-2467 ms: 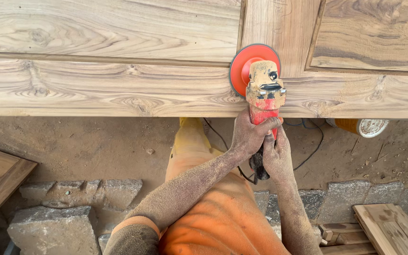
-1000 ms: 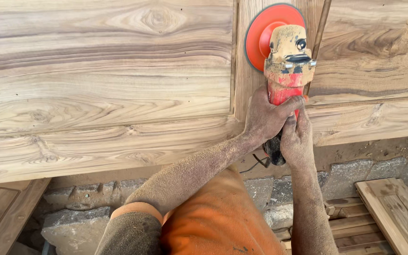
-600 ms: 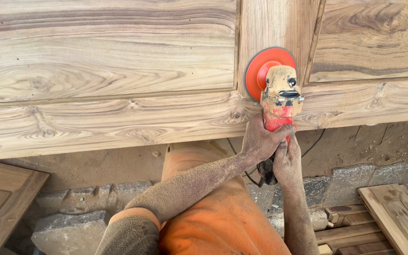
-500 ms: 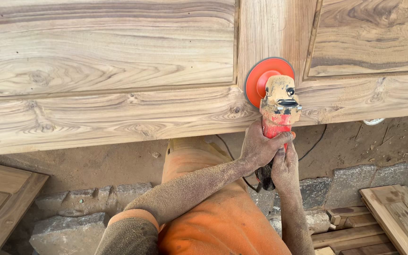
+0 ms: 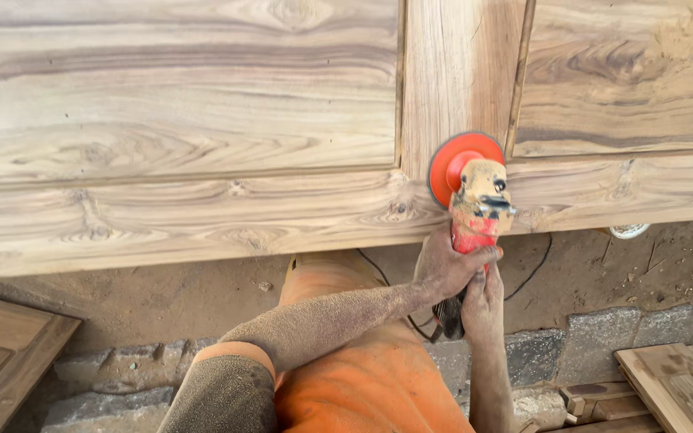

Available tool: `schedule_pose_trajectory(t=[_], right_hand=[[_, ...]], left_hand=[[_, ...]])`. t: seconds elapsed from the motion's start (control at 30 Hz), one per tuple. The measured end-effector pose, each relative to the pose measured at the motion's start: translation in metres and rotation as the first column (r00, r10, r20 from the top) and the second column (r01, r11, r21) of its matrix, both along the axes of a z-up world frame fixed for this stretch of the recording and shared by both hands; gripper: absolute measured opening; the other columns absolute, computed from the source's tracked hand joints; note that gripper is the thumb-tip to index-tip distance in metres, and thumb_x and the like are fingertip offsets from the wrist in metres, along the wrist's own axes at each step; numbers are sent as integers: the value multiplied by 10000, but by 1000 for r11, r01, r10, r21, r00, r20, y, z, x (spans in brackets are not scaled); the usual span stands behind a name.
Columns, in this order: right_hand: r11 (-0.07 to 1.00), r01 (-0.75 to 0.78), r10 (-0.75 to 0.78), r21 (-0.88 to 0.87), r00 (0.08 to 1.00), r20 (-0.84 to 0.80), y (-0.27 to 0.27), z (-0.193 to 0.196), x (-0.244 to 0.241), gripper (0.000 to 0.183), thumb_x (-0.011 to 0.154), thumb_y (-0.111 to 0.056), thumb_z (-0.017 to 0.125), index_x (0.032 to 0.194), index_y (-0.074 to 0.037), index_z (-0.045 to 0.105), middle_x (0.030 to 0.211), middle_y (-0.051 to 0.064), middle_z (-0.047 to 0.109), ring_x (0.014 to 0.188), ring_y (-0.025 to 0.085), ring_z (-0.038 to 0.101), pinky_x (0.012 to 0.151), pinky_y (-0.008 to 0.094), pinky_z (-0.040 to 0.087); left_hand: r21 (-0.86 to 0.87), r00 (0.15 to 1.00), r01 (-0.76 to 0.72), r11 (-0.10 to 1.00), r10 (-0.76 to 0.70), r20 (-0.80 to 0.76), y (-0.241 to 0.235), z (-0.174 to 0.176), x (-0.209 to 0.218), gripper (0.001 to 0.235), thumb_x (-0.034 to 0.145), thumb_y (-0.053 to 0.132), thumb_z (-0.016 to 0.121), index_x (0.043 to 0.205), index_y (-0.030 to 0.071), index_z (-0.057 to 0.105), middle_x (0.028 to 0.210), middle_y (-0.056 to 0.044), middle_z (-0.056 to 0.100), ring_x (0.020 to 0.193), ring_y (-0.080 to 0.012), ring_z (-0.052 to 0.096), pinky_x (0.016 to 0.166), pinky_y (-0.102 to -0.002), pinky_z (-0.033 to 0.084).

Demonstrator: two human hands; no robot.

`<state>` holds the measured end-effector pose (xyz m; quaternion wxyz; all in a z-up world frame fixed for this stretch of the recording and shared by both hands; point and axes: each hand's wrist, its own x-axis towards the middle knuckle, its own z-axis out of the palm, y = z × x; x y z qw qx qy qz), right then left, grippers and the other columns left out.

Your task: The person uses a red orbital sander to smooth the surface of a large wooden door panel. They move the tool across the flat surfaces and along the raised frame edges, generating sawdust. The work is performed in an outdoor area with other wood pieces nearby.

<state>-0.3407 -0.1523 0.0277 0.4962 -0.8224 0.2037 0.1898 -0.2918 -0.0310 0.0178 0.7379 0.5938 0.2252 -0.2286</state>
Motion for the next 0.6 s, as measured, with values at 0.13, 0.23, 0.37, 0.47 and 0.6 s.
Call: schedule_pose_trajectory(t=[0.13,0.23,0.37,0.47,0.6], right_hand=[[955,-270,291,-125,935,203,27,-1,104,505,1132,-299,385,1474,67,451,1330,284,624,1229,405,612,1007,448,485],[962,-267,273,-54,949,160,53,7,182,509,1132,-337,374,1452,40,493,1295,226,665,1215,323,637,1002,415,515],[970,-154,136,188,985,106,80,15,262,503,1139,-347,357,1478,9,464,1281,166,646,1153,225,643,952,373,559],[982,-94,92,166,996,20,84,25,286,507,1127,-352,336,1477,-10,470,1191,157,661,1000,227,662,818,396,577],[970,-239,236,48,969,72,74,25,261,533,1146,-377,329,1486,13,456,1201,176,677,1064,245,684,862,407,585]], left_hand=[[18,989,-146,989,145,38,22,-15,88,484,760,394,809,1067,31,720,912,-115,787,830,-210,771,770,-352,601],[-54,978,-191,980,195,74,38,-25,162,488,748,419,791,1032,23,762,886,-108,794,770,-177,767,700,-333,619],[-88,961,-224,971,235,149,47,-34,245,495,729,429,768,985,8,735,829,-108,782,710,-182,770,659,-325,639],[-125,959,-226,966,243,148,46,-35,267,486,741,409,760,998,0,708,814,-108,765,714,-186,774,670,-325,647],[-146,966,-215,966,232,112,44,-30,237,492,767,409,756,1033,-3,713,846,-123,765,726,-198,768,683,-344,658]])
